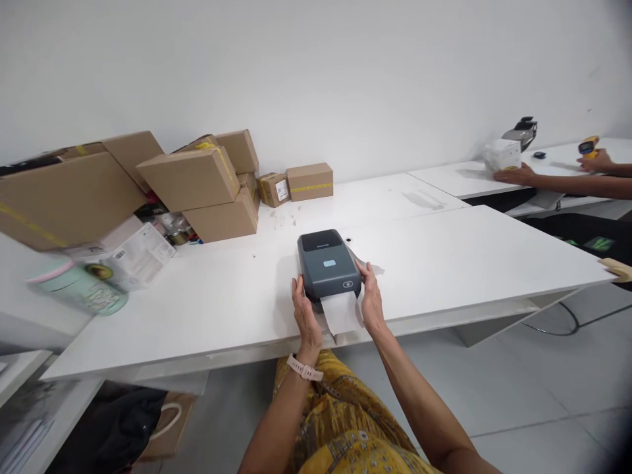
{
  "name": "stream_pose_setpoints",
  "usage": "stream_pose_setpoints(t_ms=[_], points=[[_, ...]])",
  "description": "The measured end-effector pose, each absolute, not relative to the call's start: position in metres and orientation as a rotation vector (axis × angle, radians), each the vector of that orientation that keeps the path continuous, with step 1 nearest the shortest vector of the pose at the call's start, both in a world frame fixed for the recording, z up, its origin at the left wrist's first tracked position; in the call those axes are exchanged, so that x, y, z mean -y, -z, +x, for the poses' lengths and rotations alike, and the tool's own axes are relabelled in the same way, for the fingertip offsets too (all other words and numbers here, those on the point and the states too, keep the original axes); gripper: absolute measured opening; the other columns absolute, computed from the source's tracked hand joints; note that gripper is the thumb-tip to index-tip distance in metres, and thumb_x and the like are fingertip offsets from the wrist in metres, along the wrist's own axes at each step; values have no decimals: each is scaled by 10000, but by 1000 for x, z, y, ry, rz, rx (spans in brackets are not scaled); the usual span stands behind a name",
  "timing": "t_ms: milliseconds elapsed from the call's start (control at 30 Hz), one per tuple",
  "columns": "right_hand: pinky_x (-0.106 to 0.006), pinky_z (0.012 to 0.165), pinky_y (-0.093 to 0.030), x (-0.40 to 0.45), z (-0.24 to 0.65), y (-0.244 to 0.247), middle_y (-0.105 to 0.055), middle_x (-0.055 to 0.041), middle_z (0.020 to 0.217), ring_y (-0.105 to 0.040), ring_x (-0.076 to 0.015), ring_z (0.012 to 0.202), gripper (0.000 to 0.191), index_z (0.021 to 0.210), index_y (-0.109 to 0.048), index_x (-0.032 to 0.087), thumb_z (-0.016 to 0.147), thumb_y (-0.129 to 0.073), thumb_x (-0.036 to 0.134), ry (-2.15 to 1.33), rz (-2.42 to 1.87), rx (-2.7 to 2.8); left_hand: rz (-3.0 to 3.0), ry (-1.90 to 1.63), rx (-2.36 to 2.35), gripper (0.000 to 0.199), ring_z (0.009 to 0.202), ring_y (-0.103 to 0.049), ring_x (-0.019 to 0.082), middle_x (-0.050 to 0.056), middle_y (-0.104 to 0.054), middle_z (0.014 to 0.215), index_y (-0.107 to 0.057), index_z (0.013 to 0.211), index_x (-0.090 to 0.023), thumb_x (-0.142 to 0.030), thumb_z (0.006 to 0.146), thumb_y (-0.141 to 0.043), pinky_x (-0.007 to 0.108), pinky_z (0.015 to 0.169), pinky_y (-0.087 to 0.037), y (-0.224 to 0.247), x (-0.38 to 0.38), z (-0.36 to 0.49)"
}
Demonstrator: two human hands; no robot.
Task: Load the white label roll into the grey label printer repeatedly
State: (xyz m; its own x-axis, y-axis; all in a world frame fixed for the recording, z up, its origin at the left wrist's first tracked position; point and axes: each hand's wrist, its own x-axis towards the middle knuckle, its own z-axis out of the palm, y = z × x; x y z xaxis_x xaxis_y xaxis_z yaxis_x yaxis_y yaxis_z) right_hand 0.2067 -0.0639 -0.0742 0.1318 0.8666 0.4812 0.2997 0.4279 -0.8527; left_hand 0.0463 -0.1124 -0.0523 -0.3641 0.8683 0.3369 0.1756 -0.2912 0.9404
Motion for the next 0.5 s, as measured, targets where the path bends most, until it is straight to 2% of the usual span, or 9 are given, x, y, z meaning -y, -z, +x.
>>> stream_pose_setpoints(t_ms=[100,200,267,367,500], points=[[-630,1266,-294,47,211,49,-371,-26,1699,-297,-304,1596,608,1524,-512,400,1070,-166,607,-597,-1144,1348,1357,-1732,-1349,688,1634,-186,246,-6,-292,1739,-405,1599,-277,-623,1037,-213,381,1335,-227,29,96,38],[-629,1285,-233,13,210,12,-445,-48,1656,-355,-308,1568,638,1548,-475,396,1058,-153,648,-491,-1103,1468,1466,-1764,-1283,675,1610,-270,248,-5,-359,1710,-444,1574,-300,-648,1033,-238,416,1327,-252,-2,62,22],[-629,1272,-261,-16,206,-12,-481,-58,1629,-387,-315,1547,686,1578,-426,375,1044,-125,683,-416,-1051,1504,1546,-1765,-1251,653,1608,-276,230,-15,-422,1674,-460,1561,-306,-647,1037,-276,426,1340,-210,-19,33,10],[-626,1256,-287,-55,198,-41,-512,-67,1602,-434,-336,1506,723,1601,-384,353,1027,-154,727,-343,-1025,1563,1593,-1697,-1221,615,1623,-229,237,-17,-406,1682,-456,1559,-309,-619,1033,-386,464,1343,-161,-31,-6,-4],[-618,1204,-368,-98,191,-63,-579,-95,1538,-513,-360,1431,777,1605,-374,329,1000,-183,776,-301,-1047,1642,1535,-1618,-1206,659,1616,-254,243,28,-346,1716,-417,1578,-273,-564,997,-525,430,1333,-200,-26,-42,-10]])
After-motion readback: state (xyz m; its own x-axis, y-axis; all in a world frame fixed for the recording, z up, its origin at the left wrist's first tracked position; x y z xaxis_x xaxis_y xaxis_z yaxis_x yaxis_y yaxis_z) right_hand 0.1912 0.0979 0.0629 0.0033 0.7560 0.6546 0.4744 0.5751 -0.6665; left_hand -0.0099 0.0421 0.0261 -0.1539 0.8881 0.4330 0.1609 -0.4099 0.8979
